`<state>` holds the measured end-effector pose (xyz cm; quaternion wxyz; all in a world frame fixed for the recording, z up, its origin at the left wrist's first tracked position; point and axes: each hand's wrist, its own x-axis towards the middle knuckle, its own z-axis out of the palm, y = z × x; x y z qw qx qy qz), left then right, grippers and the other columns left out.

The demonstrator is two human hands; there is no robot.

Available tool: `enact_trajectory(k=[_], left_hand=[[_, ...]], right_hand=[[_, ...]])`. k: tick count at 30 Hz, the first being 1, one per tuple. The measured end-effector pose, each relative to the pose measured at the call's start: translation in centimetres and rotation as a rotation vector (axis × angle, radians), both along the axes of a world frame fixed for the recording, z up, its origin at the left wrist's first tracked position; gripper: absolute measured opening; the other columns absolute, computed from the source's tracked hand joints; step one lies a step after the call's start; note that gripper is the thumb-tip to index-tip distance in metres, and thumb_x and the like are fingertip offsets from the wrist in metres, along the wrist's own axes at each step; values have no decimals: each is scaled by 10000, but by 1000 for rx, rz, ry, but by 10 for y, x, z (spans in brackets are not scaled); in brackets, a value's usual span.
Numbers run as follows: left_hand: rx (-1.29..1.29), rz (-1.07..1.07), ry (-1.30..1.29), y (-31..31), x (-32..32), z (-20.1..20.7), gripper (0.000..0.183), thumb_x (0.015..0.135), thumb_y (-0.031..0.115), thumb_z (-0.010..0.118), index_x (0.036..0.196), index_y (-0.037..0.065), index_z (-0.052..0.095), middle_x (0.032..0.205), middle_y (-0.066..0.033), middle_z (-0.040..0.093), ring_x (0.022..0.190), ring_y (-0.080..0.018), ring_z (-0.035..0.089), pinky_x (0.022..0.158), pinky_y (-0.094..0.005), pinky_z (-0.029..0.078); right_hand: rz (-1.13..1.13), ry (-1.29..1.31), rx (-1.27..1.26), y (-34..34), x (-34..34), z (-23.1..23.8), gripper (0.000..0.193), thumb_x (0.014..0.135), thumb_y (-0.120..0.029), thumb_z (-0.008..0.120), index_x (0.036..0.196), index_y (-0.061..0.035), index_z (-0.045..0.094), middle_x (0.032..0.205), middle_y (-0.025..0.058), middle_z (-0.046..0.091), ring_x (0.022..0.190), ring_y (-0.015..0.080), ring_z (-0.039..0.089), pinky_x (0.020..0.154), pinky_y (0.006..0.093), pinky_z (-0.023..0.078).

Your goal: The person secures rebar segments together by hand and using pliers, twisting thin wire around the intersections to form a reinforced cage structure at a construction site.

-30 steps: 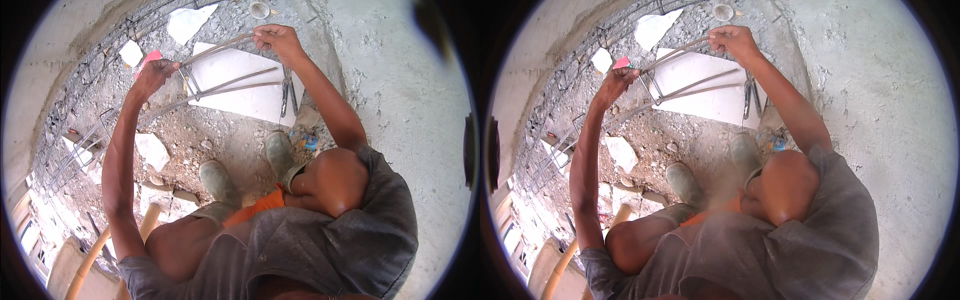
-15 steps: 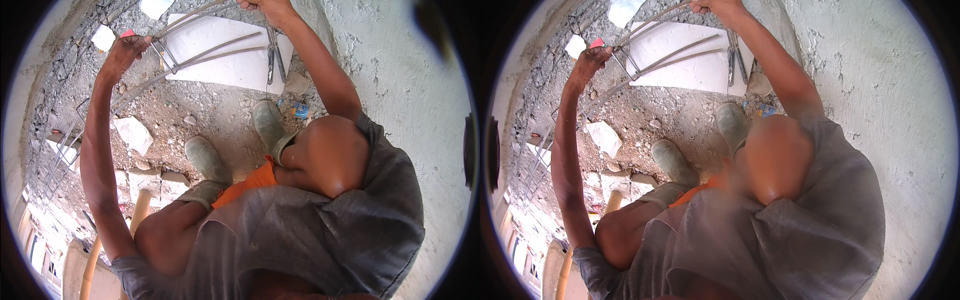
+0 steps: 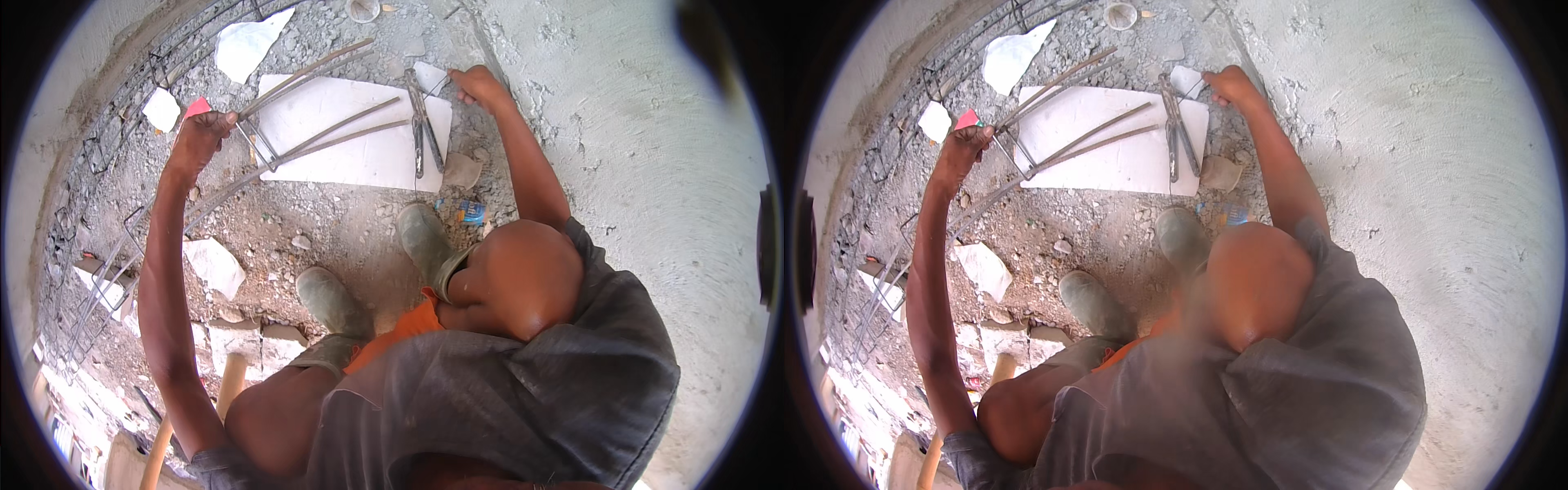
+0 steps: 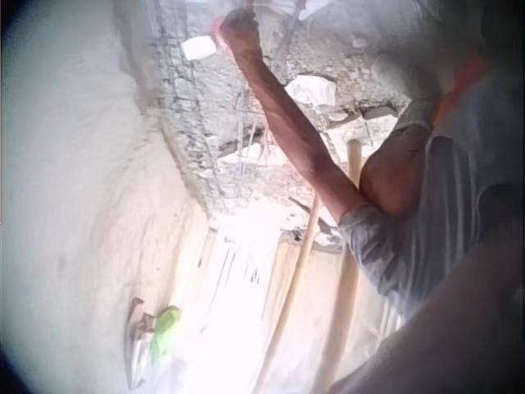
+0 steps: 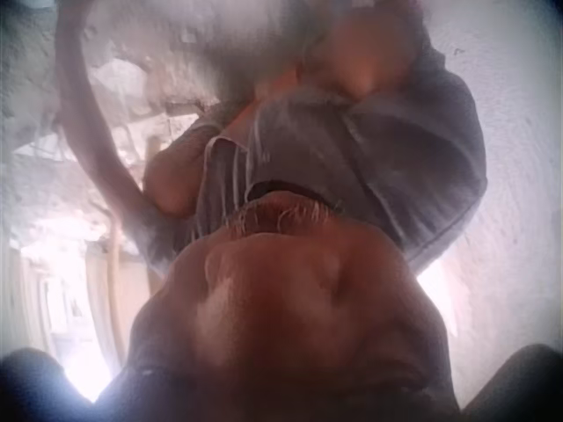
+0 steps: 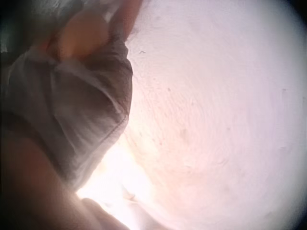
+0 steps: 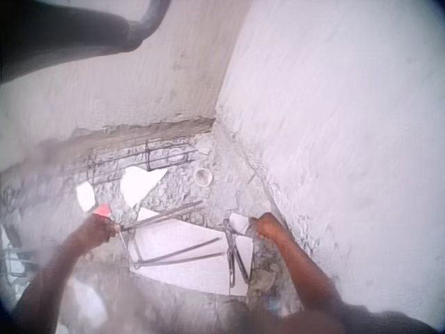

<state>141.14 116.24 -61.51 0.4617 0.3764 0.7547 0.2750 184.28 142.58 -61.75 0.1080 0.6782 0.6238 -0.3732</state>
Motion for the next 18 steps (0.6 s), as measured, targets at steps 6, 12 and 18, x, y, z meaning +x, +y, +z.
enact_trajectory(k=[6,12,18], left_hand=[[-7,0,4,1,2,0,446,877,478,716,813,37,688,668,-12,576,588,-112,486,572,-276,415],[-6,18,6,-5,0,1,448,874,475,721,822,31,696,672,-15,581,588,-112,487,570,-274,414],[-1,-6,3,-9,-4,3,459,868,475,725,827,19,698,686,-28,596,597,-126,502,585,-287,428]], right_hand=[[7,381,-63,-25,-22,-9,212,940,-217,637,952,-9,680,749,55,660,612,123,579,542,272,440],[207,924,219,-44,-55,61,195,973,-121,612,1108,-5,691,864,59,694,751,134,649,674,245,533],[454,1172,825,-70,-42,203,241,982,-87,590,1170,48,656,744,61,633,640,114,561,589,254,476]])
